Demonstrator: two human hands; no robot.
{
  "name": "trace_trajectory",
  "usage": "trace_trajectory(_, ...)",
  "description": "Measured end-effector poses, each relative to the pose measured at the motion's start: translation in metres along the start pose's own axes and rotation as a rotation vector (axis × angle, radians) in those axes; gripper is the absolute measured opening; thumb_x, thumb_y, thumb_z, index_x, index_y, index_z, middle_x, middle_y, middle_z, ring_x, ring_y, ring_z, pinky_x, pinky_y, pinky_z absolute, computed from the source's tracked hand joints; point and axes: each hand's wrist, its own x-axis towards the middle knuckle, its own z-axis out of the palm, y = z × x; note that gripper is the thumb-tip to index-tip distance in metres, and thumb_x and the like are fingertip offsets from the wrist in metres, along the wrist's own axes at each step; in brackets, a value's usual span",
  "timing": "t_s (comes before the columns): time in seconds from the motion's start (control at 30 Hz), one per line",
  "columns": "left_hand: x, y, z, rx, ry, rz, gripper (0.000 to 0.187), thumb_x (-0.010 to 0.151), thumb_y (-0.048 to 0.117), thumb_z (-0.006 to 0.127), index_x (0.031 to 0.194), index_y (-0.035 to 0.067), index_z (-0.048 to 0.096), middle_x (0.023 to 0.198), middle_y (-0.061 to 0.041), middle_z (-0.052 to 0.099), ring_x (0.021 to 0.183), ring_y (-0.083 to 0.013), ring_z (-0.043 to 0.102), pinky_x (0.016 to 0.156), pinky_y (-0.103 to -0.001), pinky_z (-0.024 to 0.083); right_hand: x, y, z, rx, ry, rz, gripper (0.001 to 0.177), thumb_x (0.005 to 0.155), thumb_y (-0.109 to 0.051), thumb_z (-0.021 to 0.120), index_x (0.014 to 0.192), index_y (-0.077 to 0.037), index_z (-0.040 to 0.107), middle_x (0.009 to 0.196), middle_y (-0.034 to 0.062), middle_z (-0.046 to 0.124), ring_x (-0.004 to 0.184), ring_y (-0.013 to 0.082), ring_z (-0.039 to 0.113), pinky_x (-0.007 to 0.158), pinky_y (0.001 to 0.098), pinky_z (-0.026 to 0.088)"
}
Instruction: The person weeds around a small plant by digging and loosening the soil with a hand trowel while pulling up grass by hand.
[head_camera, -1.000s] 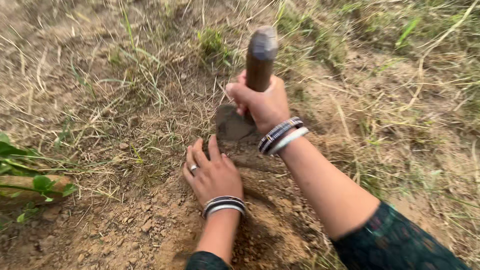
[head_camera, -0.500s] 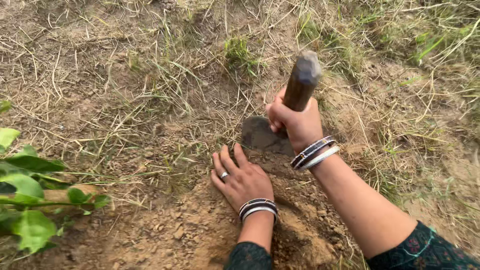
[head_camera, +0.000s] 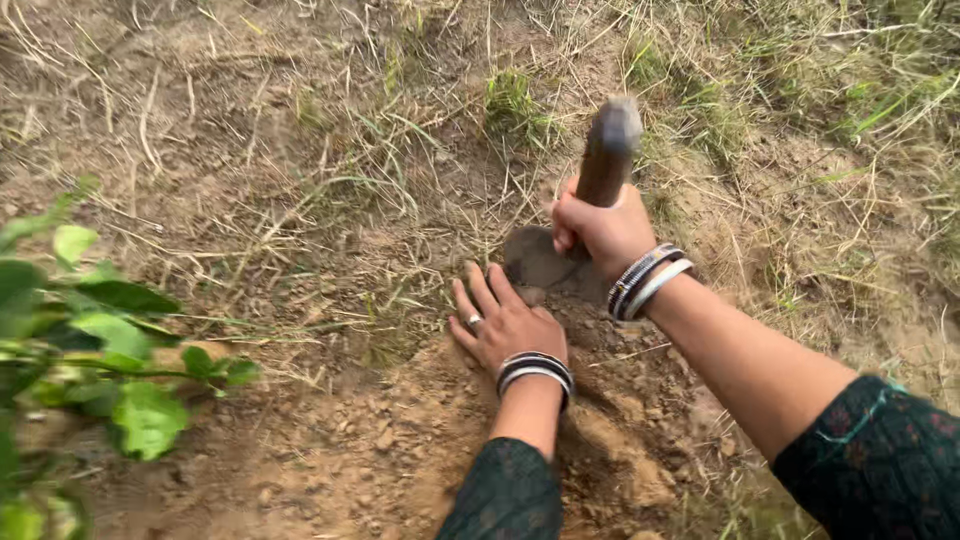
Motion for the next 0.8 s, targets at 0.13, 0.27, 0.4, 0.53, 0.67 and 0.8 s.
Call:
trace_trajectory(0.13,0.008,0.001,0.003,-0.08,-0.022,-0.053,0.077,0.083,0.018,0.069,0.15,0.01,0.032,0.164,-0.007,0.02,0.155,-0.03,0.012,0.124,-0.056,0.011,0.008,-0.005,0.011,-0.044,-0.081,0.001,0.011,0.081,-0.009,0.071,0.083,-0.007,0.061,0.067,0.0029,0.063,0.053,0.0136,0.059,0.051,0.0316,0.052)
trace_trajectory(0.27,0.033,-0.015,0.012,-0.135,-0.083,-0.075,0.089,0.082,0.026,0.073,0.153,0.004,0.024,0.161,-0.012,0.021,0.153,-0.0314,0.016,0.123,-0.055,0.016,0.01,-0.015,0.042,-0.572,-0.296,-0.176,0.019,0.078,-0.019,0.076,0.084,-0.006,0.064,0.069,0.0041,0.069,0.059,0.0119,0.065,0.056,0.0311,0.054)
trace_trajectory(0.4,0.07,-0.06,0.014,-0.122,-0.15,-0.012,0.086,0.082,0.017,0.065,0.156,0.006,0.021,0.162,-0.01,0.023,0.149,-0.033,0.022,0.117,-0.051,0.024,0.044,-0.044,0.076,-0.612,-0.657,-0.252,0.023,0.076,-0.02,0.074,0.092,-0.007,0.064,0.074,0.0039,0.069,0.067,0.0111,0.062,0.064,0.0309,0.054)
trace_trajectory(0.53,0.117,-0.068,-0.002,0.021,-0.323,0.197,0.04,0.098,0.025,0.044,0.129,0.01,0.065,0.137,-0.017,0.06,0.125,-0.0339,0.06,0.11,-0.043,0.045,0.072,-0.064,0.079,-0.756,-1.139,0.083,0.017,0.077,-0.018,0.077,0.087,-0.005,0.073,0.076,0.0025,0.074,0.07,0.0121,0.068,0.068,0.0304,0.055)
trace_trajectory(0.67,0.112,-0.047,-0.027,-0.126,-0.16,-0.059,0.036,0.099,0.036,0.051,0.113,0.01,0.07,0.116,-0.021,0.071,0.108,-0.0382,0.066,0.095,-0.046,0.054,0.079,-0.046,0.056,-0.431,-1.081,-0.033,0.019,0.084,-0.019,0.081,0.091,-0.007,0.069,0.081,0.0016,0.071,0.073,0.008,0.065,0.072,0.0286,0.054)
trace_trajectory(0.8,0.104,-0.037,0.001,-0.22,-0.04,0.015,0.034,0.084,0.03,0.066,0.104,0.003,0.072,0.114,-0.021,0.076,0.112,-0.0295,0.074,0.099,-0.038,0.058,0.095,-0.039,0.016,-0.108,-1.029,0.189,0.015,0.081,-0.015,0.076,0.085,-0.005,0.066,0.071,0.0086,0.068,0.059,0.0166,0.067,0.061,0.0338,0.057)
